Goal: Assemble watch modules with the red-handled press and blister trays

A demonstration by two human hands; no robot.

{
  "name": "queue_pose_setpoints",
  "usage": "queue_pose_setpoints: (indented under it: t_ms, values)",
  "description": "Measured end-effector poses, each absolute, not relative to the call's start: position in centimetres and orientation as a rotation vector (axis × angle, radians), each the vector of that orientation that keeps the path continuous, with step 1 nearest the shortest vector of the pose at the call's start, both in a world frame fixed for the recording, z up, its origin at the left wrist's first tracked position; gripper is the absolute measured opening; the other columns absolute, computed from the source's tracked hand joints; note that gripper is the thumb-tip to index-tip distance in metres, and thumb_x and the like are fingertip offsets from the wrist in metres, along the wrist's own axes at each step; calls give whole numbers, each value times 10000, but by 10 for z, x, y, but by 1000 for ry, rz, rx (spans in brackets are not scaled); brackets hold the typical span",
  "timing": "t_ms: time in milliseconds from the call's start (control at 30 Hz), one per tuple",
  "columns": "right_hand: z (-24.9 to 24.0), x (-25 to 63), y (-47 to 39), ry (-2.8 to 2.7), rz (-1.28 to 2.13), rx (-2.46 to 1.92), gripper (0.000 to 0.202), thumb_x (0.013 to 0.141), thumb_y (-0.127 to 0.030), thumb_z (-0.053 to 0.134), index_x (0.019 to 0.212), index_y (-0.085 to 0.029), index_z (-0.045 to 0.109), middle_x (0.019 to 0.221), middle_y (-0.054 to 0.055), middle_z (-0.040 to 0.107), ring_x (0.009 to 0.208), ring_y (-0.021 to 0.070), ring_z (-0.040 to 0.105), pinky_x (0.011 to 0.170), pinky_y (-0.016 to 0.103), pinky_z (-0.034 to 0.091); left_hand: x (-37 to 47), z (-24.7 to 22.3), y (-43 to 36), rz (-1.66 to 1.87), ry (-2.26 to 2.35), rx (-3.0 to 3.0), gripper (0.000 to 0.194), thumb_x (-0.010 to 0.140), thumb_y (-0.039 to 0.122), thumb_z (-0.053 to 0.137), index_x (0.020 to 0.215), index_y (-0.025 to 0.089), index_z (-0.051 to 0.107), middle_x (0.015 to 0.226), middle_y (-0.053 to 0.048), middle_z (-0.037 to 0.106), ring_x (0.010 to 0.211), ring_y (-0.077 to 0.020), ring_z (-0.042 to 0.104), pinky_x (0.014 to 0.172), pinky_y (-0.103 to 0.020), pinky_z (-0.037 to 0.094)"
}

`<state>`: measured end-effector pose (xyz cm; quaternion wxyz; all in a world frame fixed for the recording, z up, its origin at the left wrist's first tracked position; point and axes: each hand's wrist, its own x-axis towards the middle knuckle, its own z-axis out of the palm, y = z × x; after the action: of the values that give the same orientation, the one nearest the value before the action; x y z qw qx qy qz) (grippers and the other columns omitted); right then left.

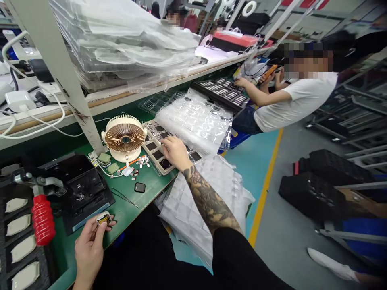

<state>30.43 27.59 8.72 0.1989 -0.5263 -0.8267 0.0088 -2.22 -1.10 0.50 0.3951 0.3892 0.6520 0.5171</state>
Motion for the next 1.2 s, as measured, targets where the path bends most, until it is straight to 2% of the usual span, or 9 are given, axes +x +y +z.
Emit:
queue_pose_setpoints:
  t_ms: [133, 267, 400, 567, 700, 800, 900, 1033, 1200]
  values:
    - [102, 307, 343, -2511, 44, -1553, 389, 1038, -100, 510, 1321, -152, 773, 1285, 164, 753, 1234, 306, 622, 1073, 417, 482, -25, 1, -10, 1311, 1618, 1013, 377, 981, 533, 789, 1129, 187, 773, 1093, -119, 876, 911, -304, 869, 799, -381, 726]
    - [100, 298, 382, -2621, 81, -1543, 299, 966, -67, 607, 1123, -155, 846, 1214, 185, 751, 1196, 314, 647, 1001, 386, 489, -23, 1, -11, 1342, 1637, 970, 402, 979, 546, 791, 1145, 180, 771, 1092, -120, 874, 885, -291, 866, 814, -375, 724]
    - [91, 295, 395, -2658, 125, -1557, 220, 953, -113, 655, 1040, -156, 852, 1221, 186, 735, 1129, 298, 676, 936, 361, 500, -21, 2, -13, 1344, 1643, 951, 403, 984, 541, 788, 1171, 185, 766, 1097, -121, 873, 902, -289, 862, 836, -379, 720]
    - [85, 289, 395, -2608, 158, -1579, 208, 977, -131, 594, 1005, -127, 800, 1220, 187, 716, 1076, 260, 663, 956, 341, 496, -22, 0, -12, 1335, 1644, 970, 423, 975, 556, 794, 1172, 182, 767, 1102, -124, 870, 878, -292, 857, 828, -398, 722]
    - [90, 288, 384, -2497, 145, -1580, 244, 983, -87, 510, 1105, -118, 720, 1234, 202, 706, 1075, 270, 630, 968, 357, 487, -22, 2, -12, 1329, 1640, 978, 415, 978, 569, 786, 1148, 191, 774, 1088, -116, 867, 895, -293, 855, 808, -384, 715]
    - [100, 296, 358, -2395, 152, -1582, 292, 984, -71, 446, 1181, -141, 650, 1122, 159, 727, 948, 263, 621, 893, 360, 483, -22, 7, -14, 1313, 1635, 987, 395, 998, 563, 764, 1147, 197, 775, 1081, -100, 853, 912, -275, 841, 821, -360, 695]
    - [101, 296, 309, -2309, 208, -1517, 266, 1052, -127, 375, 1179, -172, 605, 1016, 105, 715, 884, 242, 623, 862, 353, 480, -21, 15, -13, 1274, 1591, 991, 366, 1014, 534, 758, 1159, 199, 768, 1075, -95, 842, 926, -261, 825, 826, -341, 668]
    - [77, 257, 224, -2016, 665, -1186, 204, 1142, -295, 429, 1094, -227, 615, 917, 24, 672, 814, 186, 631, 821, 324, 494, -11, 33, 0, 1235, 1401, 920, 337, 1047, 502, 724, 1145, 183, 773, 1177, -139, 836, 958, -264, 815, 825, -352, 650]
    - [42, 179, 144, -1569, 1394, -953, 165, 1116, -412, 608, 1111, -247, 619, 841, -32, 656, 715, 139, 637, 693, 274, 519, 0, 41, 20, 1355, 1065, 729, 279, 1031, 436, 767, 1154, 186, 757, 1495, -200, 733, 1015, -280, 831, 874, -385, 648]
